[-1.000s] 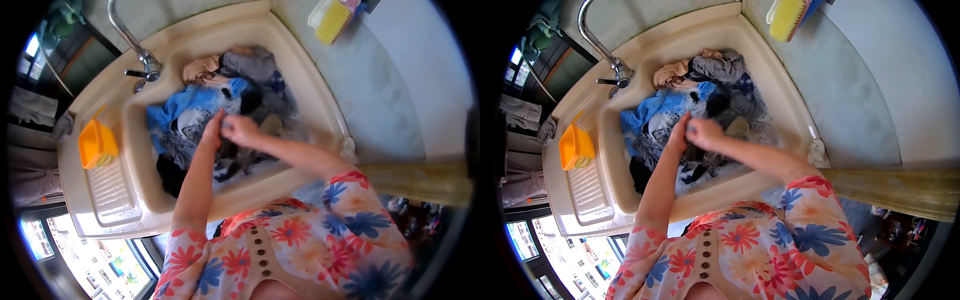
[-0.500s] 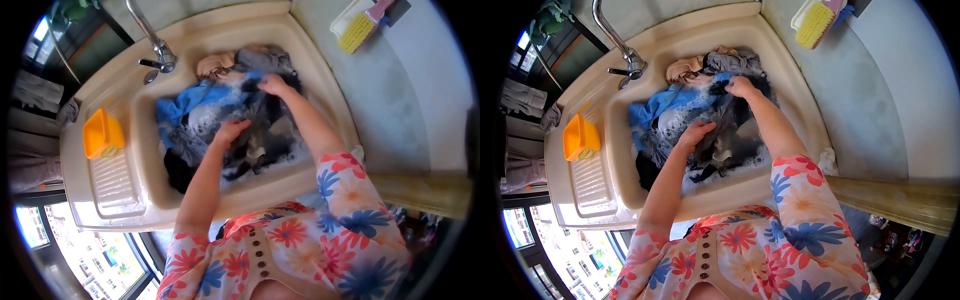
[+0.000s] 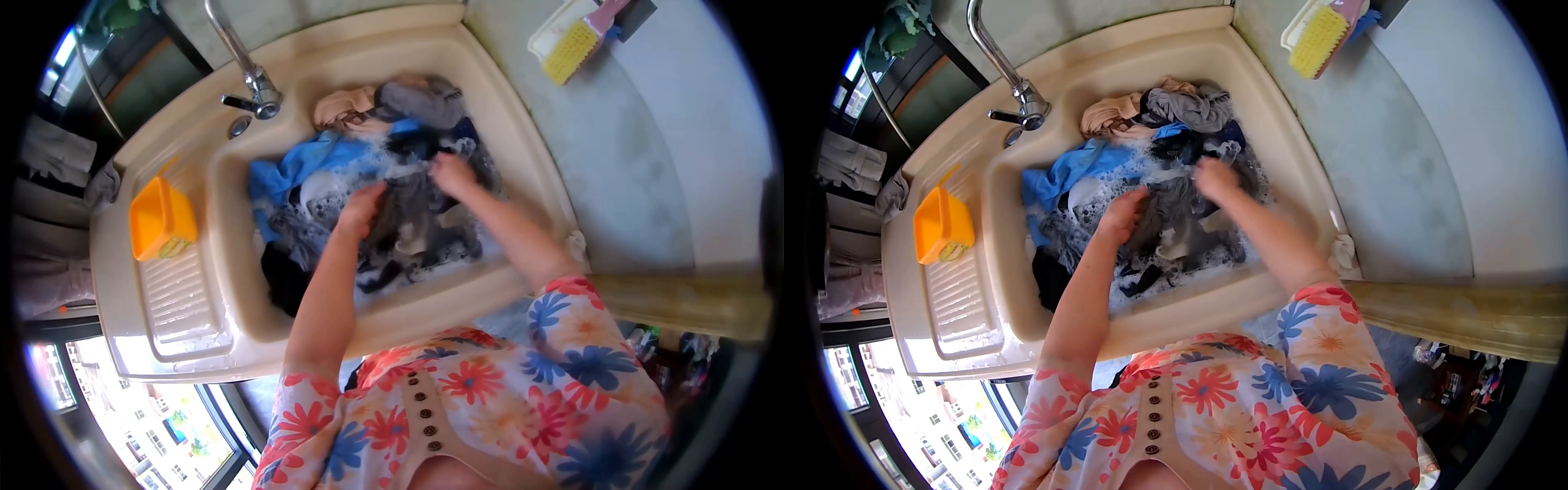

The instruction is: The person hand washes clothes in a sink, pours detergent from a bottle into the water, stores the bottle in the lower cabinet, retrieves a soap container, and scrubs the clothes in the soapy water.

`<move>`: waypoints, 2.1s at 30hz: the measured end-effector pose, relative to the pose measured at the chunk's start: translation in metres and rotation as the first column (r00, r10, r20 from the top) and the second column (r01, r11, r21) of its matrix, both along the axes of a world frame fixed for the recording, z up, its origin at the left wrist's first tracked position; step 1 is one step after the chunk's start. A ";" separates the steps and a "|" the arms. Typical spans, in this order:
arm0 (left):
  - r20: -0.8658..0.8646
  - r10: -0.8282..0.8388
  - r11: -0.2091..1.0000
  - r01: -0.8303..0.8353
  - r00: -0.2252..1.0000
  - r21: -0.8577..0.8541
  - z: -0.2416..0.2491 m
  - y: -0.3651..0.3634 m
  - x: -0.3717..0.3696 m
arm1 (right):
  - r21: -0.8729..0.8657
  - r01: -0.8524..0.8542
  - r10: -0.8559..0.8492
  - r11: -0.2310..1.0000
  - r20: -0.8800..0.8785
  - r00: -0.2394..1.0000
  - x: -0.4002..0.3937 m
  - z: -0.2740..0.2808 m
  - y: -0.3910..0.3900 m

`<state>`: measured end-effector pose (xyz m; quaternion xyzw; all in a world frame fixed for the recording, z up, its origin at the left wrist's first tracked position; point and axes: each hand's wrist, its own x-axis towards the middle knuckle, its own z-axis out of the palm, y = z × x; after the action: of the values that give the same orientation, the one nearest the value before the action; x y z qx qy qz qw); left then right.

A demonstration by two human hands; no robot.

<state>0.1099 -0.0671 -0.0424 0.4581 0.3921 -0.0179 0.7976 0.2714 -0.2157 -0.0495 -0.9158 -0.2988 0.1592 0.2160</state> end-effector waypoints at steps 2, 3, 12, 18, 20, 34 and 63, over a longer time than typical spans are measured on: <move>0.060 0.042 0.995 -0.036 0.997 -0.097 -0.008 -0.001 0.005 | 0.093 -0.108 0.106 0.990 0.020 0.994 -0.069 0.049 0.028; 0.135 0.063 0.983 -0.038 0.989 -0.182 -0.035 0.006 0.002 | 0.193 -0.153 0.153 0.969 0.013 0.988 -0.092 0.059 0.038; 0.164 -0.014 0.994 -0.004 0.986 0.108 0.044 0.000 0.007 | -0.212 -0.074 0.099 0.974 0.112 0.989 -0.019 0.029 0.012; -0.693 -0.359 -0.046 0.730 0.625 0.682 0.047 -0.014 -0.007 | 0.188 -0.351 0.286 0.917 0.301 0.910 -0.031 0.054 0.008; -0.585 -0.483 0.062 0.691 0.652 0.720 0.036 -0.005 -0.004 | -0.179 -0.483 0.506 0.857 0.112 0.855 -0.051 0.040 0.011; 0.177 0.150 0.988 -0.142 0.973 -0.057 0.000 -0.002 -0.001 | 0.589 -0.255 0.225 0.767 0.125 0.966 -0.123 0.085 0.056; -0.031 0.205 0.910 -0.202 0.978 -0.362 0.028 0.006 0.004 | 0.029 -0.024 0.022 0.999 0.057 0.998 -0.048 0.030 0.044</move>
<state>0.1135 -0.0608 -0.0147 0.2595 0.4247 -0.0052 0.8673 0.2233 -0.1714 -0.0200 -0.9131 -0.3177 0.1313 0.2192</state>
